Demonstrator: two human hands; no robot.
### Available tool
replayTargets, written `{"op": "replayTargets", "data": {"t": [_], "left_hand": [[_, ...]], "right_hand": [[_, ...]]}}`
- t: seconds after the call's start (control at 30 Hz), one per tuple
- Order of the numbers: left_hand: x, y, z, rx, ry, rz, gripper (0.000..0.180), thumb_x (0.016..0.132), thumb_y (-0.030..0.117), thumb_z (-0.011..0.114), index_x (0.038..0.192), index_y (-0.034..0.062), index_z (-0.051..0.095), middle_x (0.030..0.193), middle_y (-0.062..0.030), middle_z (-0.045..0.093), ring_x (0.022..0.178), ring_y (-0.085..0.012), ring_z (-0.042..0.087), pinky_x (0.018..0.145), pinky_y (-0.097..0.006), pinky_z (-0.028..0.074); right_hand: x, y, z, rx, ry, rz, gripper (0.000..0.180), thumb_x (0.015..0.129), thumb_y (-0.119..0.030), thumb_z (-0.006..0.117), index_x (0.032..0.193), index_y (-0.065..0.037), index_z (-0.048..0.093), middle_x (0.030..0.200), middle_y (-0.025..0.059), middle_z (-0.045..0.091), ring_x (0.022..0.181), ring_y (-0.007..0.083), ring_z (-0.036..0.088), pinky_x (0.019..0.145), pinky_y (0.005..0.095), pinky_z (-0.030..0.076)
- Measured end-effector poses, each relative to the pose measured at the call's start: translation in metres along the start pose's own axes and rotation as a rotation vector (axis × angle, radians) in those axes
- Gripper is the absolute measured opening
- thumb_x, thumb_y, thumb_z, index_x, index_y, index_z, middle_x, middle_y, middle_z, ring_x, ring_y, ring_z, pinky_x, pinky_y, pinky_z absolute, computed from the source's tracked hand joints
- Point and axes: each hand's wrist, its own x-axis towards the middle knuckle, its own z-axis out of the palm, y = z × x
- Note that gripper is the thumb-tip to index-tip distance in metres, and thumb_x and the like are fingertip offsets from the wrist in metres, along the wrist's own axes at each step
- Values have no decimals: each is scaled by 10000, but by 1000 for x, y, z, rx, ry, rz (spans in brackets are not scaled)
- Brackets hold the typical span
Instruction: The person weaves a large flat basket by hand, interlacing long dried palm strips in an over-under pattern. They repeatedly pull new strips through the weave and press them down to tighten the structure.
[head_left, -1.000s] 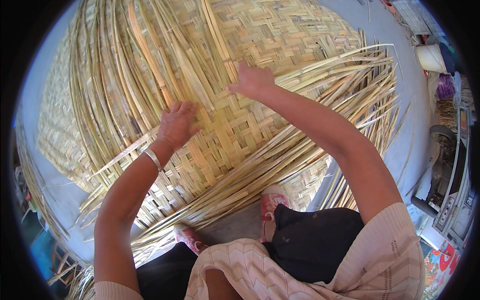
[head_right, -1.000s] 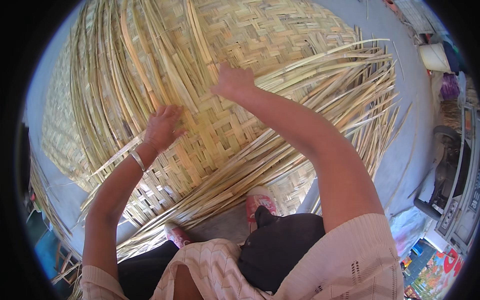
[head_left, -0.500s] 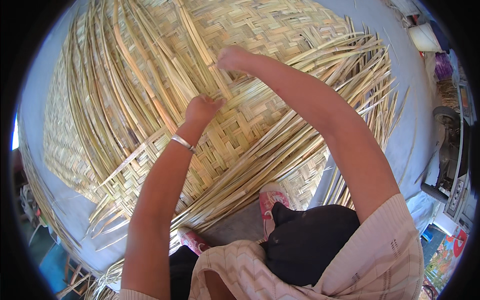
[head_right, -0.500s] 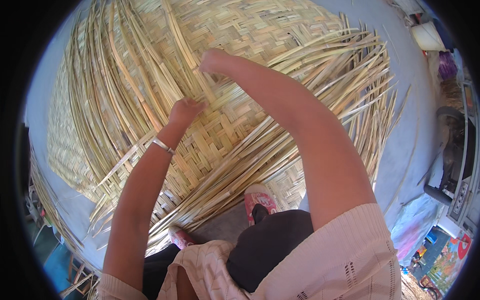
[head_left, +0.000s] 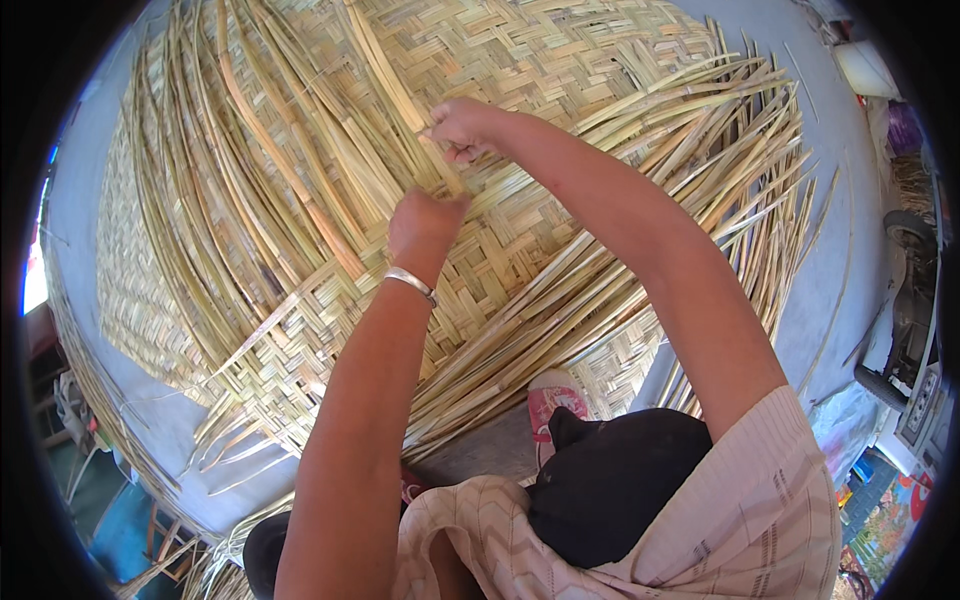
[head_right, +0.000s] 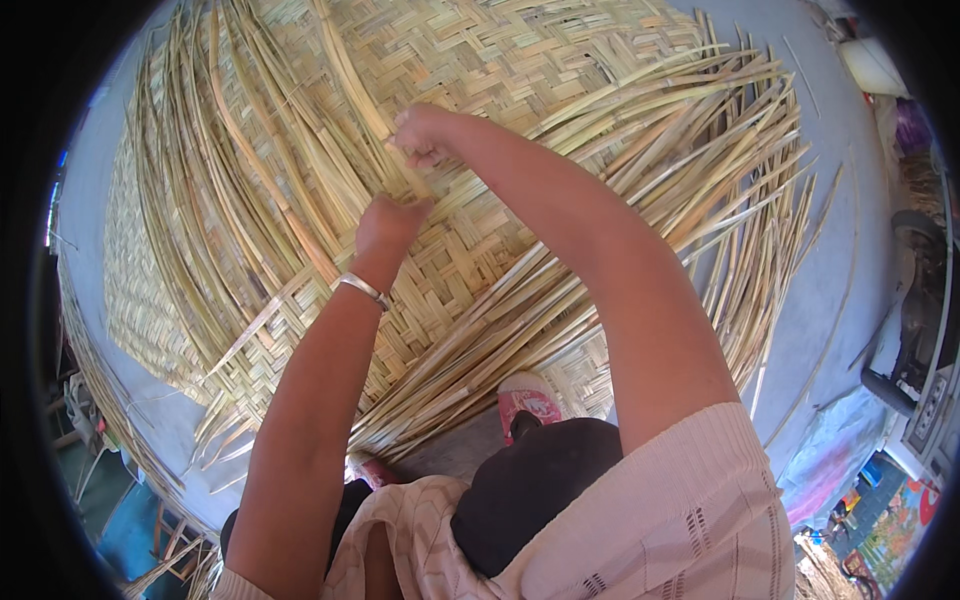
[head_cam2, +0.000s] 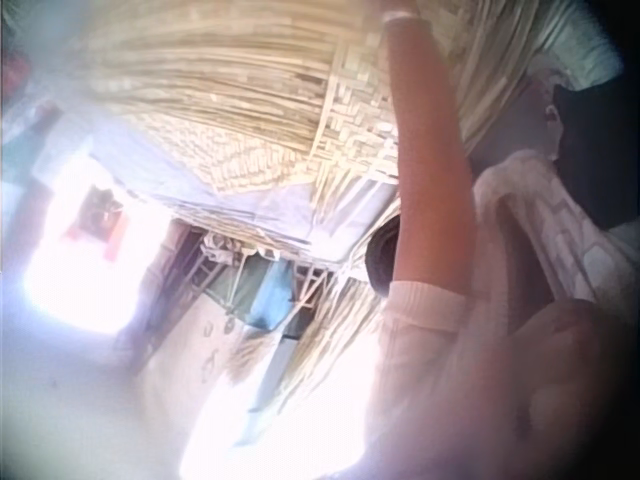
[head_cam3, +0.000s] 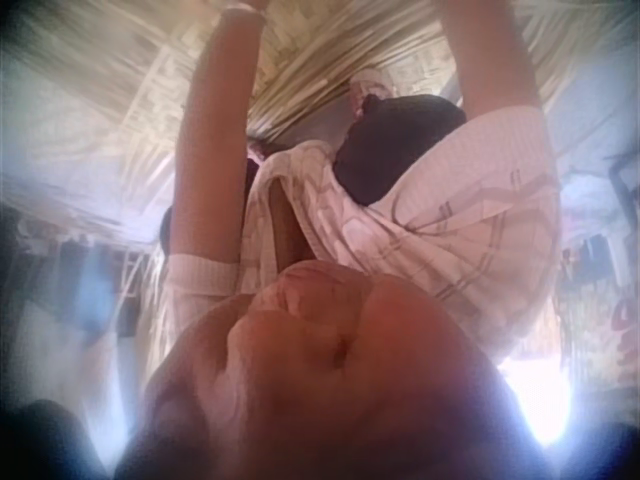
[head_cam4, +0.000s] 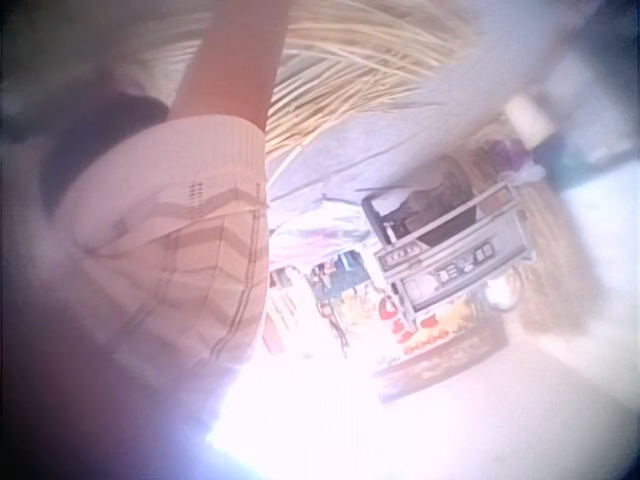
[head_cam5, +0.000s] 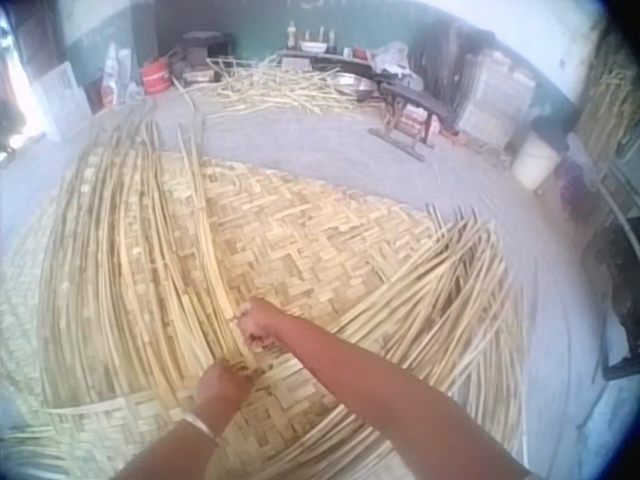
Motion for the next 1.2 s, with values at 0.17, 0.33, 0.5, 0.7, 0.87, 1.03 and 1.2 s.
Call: {"op": "replayTargets", "data": {"t": [0.17, 0.33, 0.5, 0.7, 0.87, 1.03, 1.2], "left_hand": [[2, 1, 6, -5, -9, -9, 626, 717, 504, 721, 1154, 68, 615, 1200, -138, 635, 1135, -297, 596, 921, -459, 474], [5, 3, 5, -12, -28, -20, 625, 722, 491, 717, 1163, 61, 608, 1198, -138, 635, 1144, -297, 591, 925, -475, 466], [13, -5, 3, -22, -73, 66, 527, 745, 436, 715, 1073, 29, 651, 1068, -156, 681, 1041, -303, 640, 871, -405, 497], [26, -32, -13, 20, -207, 420, 339, 817, 306, 688, 918, -18, 668, 872, -172, 692, 810, -275, 674, 738, -381, 529], [17, -116, -90, -186, -413, 457, 235, 890, 219, 633, 888, -14, 660, 775, -128, 673, 675, -176, 666, 600, -313, 546], [-26, -259, -148, -381, -271, 30, 304, 928, 272, 582, 1015, -17, 612, 834, -133, 669, 724, -211, 675, 643, -330, 553], [-37, -377, -140, -1189, 14, -310, 423, 949, 315, 548, 1242, 16, 490, 1160, -184, 601, 987, -255, 638, 800, -384, 539]], "right_hand": [[-6, 9, 1, 40, -19, -102, 292, 897, -275, 661, 1047, -37, 584, 840, 42, 569, 645, 134, 599, 498, 260, 486], [16, 19, 5, -193, 58, -70, 304, 908, -209, 628, 1141, -20, 579, 845, 79, 618, 659, 153, 634, 501, 284, 504], [20, 28, 5, -344, 138, -253, 255, 862, -170, 595, 1078, -34, 606, 830, 143, 670, 732, 271, 655, 624, 371, 523], [-33, 35, 18, -687, 466, -659, 243, 835, -69, 517, 1054, -39, 619, 1073, 201, 611, 995, 358, 597, 856, 426, 489], [-83, 53, 45, -1117, 186, -619, 358, 846, -31, 489, 1197, -34, 555, 1174, 153, 534, 1148, 338, 495, 941, 425, 443], [-91, 50, 60, -1343, 245, -788, 296, 813, -72, 539, 1107, -37, 558, 1105, 136, 531, 1101, 312, 516, 895, 403, 477], [-93, 36, 57, -1569, 82, -787, 367, 777, -48, 555, 1141, -7, 532, 1139, 155, 531, 1105, 317, 510, 924, 391, 456]]}}
